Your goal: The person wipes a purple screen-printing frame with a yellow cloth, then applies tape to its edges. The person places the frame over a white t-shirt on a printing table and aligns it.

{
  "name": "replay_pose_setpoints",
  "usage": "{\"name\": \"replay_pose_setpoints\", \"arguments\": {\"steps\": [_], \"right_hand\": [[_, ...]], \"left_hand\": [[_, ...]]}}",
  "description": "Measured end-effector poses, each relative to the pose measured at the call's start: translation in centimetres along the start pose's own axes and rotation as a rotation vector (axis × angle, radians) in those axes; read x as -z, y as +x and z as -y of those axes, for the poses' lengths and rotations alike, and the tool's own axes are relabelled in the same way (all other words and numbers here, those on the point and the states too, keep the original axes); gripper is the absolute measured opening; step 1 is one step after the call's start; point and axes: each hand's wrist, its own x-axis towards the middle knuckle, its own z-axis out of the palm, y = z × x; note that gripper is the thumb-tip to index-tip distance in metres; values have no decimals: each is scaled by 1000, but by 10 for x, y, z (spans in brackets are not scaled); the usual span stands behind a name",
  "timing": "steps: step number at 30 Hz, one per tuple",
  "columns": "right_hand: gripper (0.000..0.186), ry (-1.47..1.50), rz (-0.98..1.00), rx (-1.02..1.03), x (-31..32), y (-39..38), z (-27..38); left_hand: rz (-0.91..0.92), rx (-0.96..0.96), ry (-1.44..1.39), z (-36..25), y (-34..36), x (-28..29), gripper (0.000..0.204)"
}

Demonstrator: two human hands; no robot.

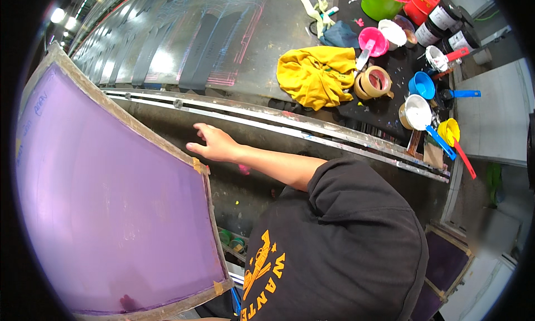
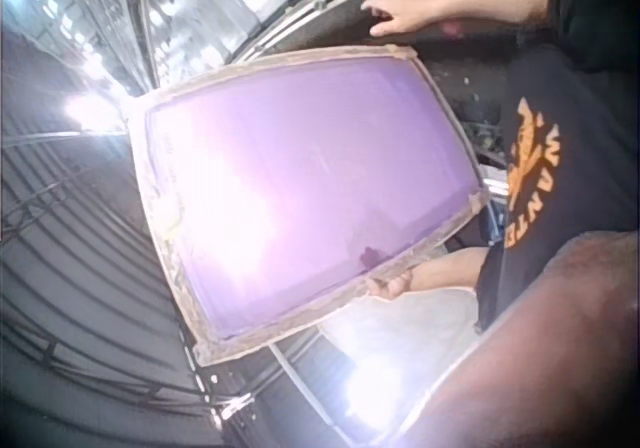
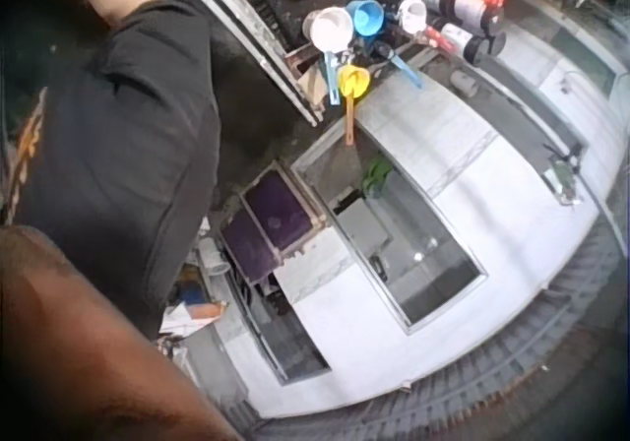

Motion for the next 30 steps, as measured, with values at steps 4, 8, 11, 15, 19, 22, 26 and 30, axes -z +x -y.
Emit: {"name": "replay_pose_setpoints", "arguments": {"steps": [4, 8, 11, 15, 19, 22, 26, 30], "right_hand": [[102, -84, 29, -186, -14, 5, -74], [88, 31, 46, -322, -27, 17, -87], [59, 226, 373, -281, -31, 9, -48], [67, 529, 332, -377, -3, 28, -84], [73, 401, 432, -384, -2, 37, -91], [69, 384, 449, -263, -20, 53, -79], [50, -181, 304, 26, 4, 77, 13], [34, 101, -68, 586, 57, 123, 136]], "left_hand": [[28, -1, -10, 1, 11, -6, 56], [-10, -74, -60, -24, -3, 22, 53], [24, -182, -149, -33, -51, 22, 50], [274, -220, -239, -2, -26, -65, 50], [7, -194, -131, 6, -23, -74, 52], [-140, -207, 129, -18, -1, -73, 50], [-6, -200, 295, -41, 57, -71, 46], [167, -185, 363, -30, 171, -92, 46]]}}
